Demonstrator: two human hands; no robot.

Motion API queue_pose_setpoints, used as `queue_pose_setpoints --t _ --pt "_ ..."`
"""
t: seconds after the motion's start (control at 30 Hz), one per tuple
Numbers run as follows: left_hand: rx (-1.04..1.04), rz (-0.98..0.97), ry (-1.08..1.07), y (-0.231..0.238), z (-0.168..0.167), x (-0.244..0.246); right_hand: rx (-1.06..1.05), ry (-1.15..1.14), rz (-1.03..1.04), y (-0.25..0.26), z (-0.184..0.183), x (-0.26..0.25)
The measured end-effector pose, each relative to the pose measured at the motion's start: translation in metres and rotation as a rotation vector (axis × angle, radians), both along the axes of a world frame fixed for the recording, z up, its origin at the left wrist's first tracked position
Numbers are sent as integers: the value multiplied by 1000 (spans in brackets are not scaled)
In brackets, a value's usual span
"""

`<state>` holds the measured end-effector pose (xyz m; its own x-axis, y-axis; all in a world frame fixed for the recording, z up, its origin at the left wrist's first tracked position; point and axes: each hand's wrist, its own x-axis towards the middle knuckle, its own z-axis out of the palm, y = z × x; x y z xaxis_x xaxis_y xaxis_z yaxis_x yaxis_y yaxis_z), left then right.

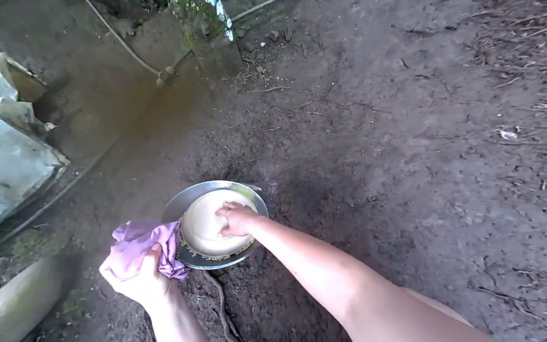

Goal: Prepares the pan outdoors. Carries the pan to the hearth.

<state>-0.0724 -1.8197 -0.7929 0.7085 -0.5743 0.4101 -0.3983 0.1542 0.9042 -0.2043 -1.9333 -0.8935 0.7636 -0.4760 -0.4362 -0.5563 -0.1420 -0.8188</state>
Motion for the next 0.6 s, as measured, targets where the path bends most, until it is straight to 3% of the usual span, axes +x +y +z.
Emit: queue_pose_setpoints --t 0.6 --pt "49 6 -36 -8 9 -6 67 -4 0 1 0 0"
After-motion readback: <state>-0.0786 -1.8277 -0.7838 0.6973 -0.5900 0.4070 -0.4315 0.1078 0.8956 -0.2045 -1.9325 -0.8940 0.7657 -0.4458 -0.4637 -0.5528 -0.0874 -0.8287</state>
